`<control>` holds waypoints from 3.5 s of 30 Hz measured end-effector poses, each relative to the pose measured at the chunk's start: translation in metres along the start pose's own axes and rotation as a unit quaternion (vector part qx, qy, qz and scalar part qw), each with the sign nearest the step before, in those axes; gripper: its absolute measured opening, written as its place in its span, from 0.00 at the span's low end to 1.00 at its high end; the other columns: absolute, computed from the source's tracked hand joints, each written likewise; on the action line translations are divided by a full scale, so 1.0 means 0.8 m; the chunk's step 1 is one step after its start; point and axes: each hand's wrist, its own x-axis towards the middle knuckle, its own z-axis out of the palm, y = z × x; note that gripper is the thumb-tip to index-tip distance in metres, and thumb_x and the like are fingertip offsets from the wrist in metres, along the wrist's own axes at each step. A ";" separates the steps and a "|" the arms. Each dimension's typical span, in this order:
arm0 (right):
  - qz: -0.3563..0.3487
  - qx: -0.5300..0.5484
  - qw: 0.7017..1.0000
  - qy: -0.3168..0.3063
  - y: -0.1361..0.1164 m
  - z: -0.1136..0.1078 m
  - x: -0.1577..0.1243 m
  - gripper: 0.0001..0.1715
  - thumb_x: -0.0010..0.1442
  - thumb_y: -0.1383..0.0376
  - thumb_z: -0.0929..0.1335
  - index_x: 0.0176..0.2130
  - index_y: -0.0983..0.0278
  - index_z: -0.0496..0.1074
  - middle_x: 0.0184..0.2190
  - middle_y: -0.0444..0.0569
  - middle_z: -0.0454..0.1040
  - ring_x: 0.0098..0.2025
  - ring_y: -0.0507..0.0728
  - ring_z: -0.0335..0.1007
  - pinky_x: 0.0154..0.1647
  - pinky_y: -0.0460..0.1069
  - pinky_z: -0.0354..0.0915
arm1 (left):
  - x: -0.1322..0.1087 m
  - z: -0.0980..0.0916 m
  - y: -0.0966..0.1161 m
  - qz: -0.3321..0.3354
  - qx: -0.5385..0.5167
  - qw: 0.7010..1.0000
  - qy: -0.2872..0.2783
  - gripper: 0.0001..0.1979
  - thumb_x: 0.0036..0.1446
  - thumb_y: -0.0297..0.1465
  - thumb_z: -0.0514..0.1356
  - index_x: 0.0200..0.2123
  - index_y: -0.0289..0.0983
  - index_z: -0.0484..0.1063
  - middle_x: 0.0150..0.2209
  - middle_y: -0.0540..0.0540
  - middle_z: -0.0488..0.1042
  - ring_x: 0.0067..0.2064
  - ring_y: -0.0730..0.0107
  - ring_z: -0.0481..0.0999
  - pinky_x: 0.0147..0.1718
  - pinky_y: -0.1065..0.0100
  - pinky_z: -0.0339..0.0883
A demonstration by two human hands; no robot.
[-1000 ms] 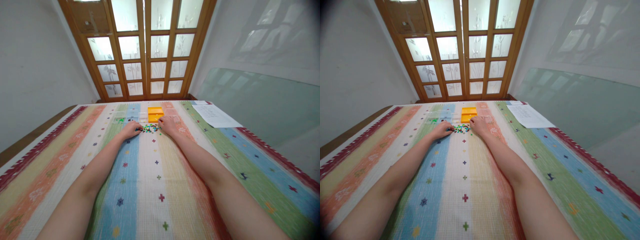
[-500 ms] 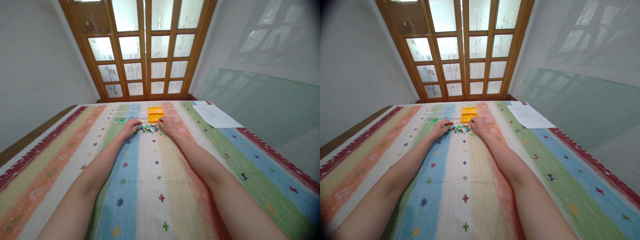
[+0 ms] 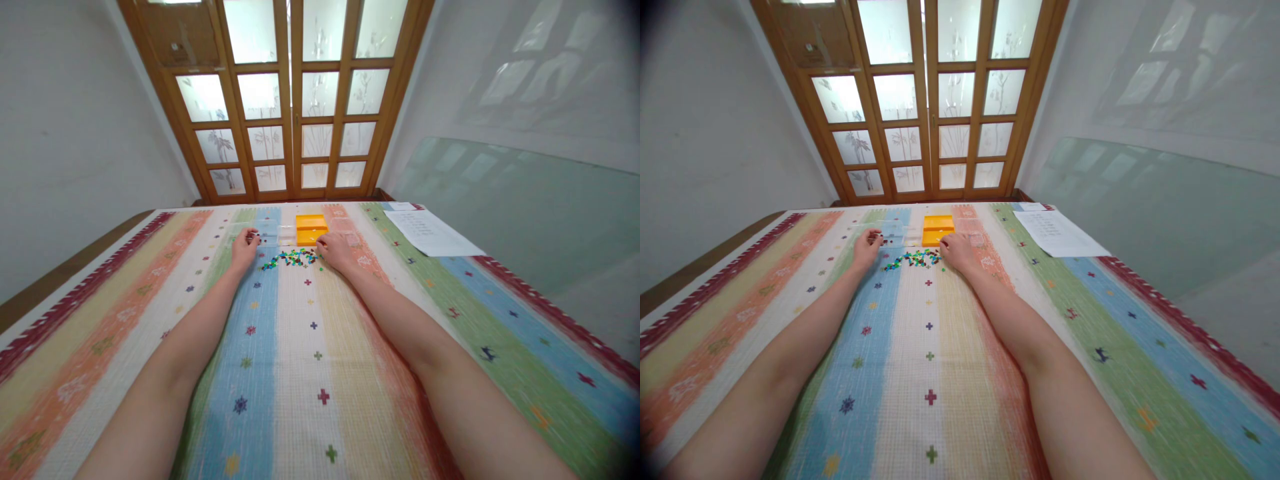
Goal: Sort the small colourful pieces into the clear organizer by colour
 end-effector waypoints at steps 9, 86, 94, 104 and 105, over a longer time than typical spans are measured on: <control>-0.003 -0.004 1.000 -0.004 0.000 0.000 -0.001 0.14 0.70 0.64 0.66 0.42 0.63 0.82 0.42 0.53 0.83 0.47 0.61 0.73 0.53 0.53 0.57 | 0.004 -0.005 -0.008 -0.037 0.021 0.999 -0.002 0.09 0.64 0.37 0.58 0.45 0.40 0.71 0.35 0.49 0.75 0.31 0.69 0.75 0.34 0.68 0.70; -0.102 -0.014 0.994 0.021 -0.009 0.004 -0.004 0.14 0.72 0.62 0.66 0.39 0.62 0.81 0.39 0.53 0.81 0.45 0.62 0.70 0.52 0.55 0.56 | -0.021 0.004 0.056 0.121 0.107 0.939 -0.302 0.07 0.61 0.35 0.61 0.39 0.39 0.77 0.36 0.47 0.79 0.35 0.65 0.74 0.40 0.64 0.69; -0.255 0.010 0.966 0.034 -0.048 -0.004 -0.013 0.11 0.73 0.61 0.68 0.43 0.60 0.80 0.39 0.52 0.80 0.44 0.61 0.67 0.53 0.56 0.55 | -0.053 0.046 0.068 0.104 -0.003 0.971 -0.217 0.06 0.62 0.35 0.63 0.37 0.39 0.72 0.32 0.50 0.76 0.33 0.69 0.72 0.36 0.67 0.67; -0.253 0.004 0.967 -0.017 -0.055 -0.008 -0.013 0.16 0.76 0.55 0.65 0.44 0.58 0.80 0.41 0.52 0.80 0.46 0.61 0.67 0.55 0.55 0.54 | -0.062 0.051 0.074 0.092 0.015 0.966 -0.240 0.08 0.63 0.38 0.63 0.37 0.39 0.72 0.32 0.50 0.76 0.33 0.69 0.72 0.34 0.68 0.66; -0.243 0.001 0.970 -0.028 -0.055 -0.009 -0.014 0.17 0.76 0.56 0.64 0.44 0.58 0.80 0.41 0.52 0.80 0.46 0.61 0.67 0.56 0.55 0.54 | -0.063 0.051 0.075 0.089 0.021 0.966 -0.240 0.09 0.64 0.38 0.62 0.38 0.39 0.72 0.33 0.50 0.77 0.33 0.69 0.73 0.35 0.67 0.67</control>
